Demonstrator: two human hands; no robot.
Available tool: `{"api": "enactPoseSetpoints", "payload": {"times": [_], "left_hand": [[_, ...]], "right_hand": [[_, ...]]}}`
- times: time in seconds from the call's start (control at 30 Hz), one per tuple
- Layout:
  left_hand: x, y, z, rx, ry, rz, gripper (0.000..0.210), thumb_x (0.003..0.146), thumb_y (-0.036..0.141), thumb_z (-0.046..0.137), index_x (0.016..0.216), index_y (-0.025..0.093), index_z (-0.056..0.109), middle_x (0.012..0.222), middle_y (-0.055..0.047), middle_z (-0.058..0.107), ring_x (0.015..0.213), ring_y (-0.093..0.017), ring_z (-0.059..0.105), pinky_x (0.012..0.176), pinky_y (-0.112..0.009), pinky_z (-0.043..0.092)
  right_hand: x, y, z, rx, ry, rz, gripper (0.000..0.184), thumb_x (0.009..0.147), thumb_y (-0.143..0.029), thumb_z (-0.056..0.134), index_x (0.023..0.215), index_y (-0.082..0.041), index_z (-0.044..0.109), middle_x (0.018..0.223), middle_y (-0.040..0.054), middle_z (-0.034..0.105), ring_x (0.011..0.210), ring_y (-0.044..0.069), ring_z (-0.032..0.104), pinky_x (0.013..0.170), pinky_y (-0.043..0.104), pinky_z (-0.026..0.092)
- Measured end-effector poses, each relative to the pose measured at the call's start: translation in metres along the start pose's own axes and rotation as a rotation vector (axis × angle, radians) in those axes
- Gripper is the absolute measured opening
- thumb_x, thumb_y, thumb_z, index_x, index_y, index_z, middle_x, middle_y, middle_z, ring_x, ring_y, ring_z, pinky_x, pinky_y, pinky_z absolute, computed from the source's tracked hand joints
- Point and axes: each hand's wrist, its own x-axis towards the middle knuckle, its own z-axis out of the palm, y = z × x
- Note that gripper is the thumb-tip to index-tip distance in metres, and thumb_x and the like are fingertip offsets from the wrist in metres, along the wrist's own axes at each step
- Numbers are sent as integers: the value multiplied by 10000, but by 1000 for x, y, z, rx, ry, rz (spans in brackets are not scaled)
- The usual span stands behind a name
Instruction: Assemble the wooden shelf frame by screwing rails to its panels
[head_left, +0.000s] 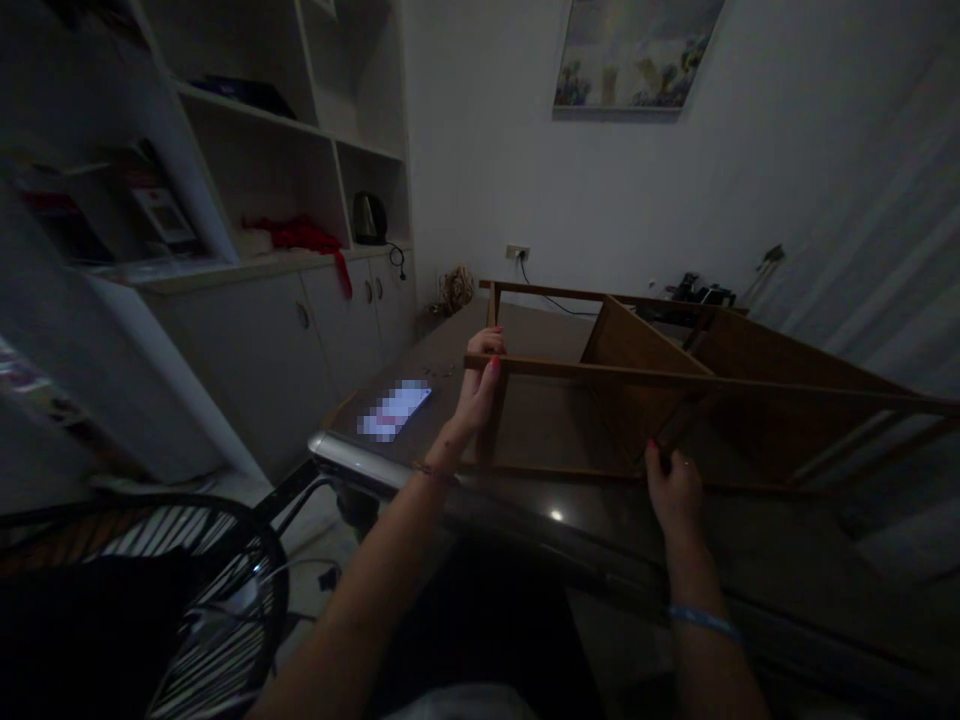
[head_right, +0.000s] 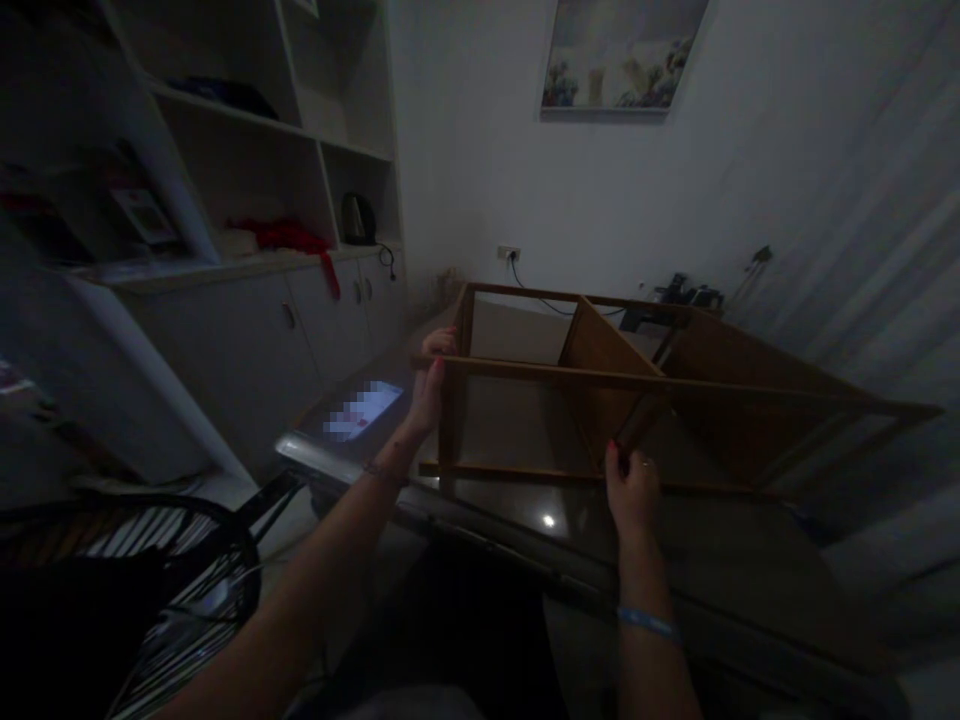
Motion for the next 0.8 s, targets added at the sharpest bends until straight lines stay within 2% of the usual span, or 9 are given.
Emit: {"api": "enactPoseSetpoints", "payload": {"times": [0.2,0.43,0.5,0.53,0.6,0.67,0.8], "left_hand": [[1,2,0,-58,-9,-2,292,962,520,384,950,248,491,1025,-72,512,1234,-253,468,1098,-461,347],[-1,9,-1,-23,-13,-4,250,978,452,368,946,232,483,997,-72,512,1212,-257,471,1073,-482,365],[-1,9,-1,-16,-15,-2,249,980,445,360,932,231,478,983,-70,512,1203,-260,475,1054,-477,378],[-1,9,-1,-18,-16,-6,253,977,450,361,925,231,476,974,-68,513,1197,-262,477,1049,-475,380],[-1,10,-1,-29,-23,-16,252,971,455,371,913,233,475,963,-66,518,1186,-266,480,1045,-478,376],[-1,11,-1,-45,-34,-28,233,968,442,384,911,235,474,963,-66,521,1188,-270,476,1044,-484,371],[-1,12,1,-75,-25,-44,214,968,431,389,920,240,474,957,-59,511,1180,-269,471,1048,-487,360]], "right_hand": [[-1,1,2,3,-25,30,767,818,-834,196,807,-176,589,783,143,600,782,268,543,755,404,429],[0,0,2,94,-21,38,816,765,-879,261,885,-145,599,793,148,610,771,294,570,759,438,454],[-2,-1,-1,120,3,50,841,771,-865,285,995,-116,595,856,165,616,793,301,577,748,445,460],[-3,0,-3,143,24,60,850,795,-835,292,1110,-95,566,936,180,615,831,301,581,767,447,464],[-8,4,-12,227,100,124,818,845,-743,351,1325,-87,442,1015,177,600,804,275,580,751,439,474],[-16,10,-23,250,188,164,757,882,-652,372,1391,-92,385,949,161,606,710,260,565,705,448,474],[-42,16,-36,275,204,179,709,894,-560,386,1428,-94,355,666,70,595,627,286,582,646,465,489]]}}
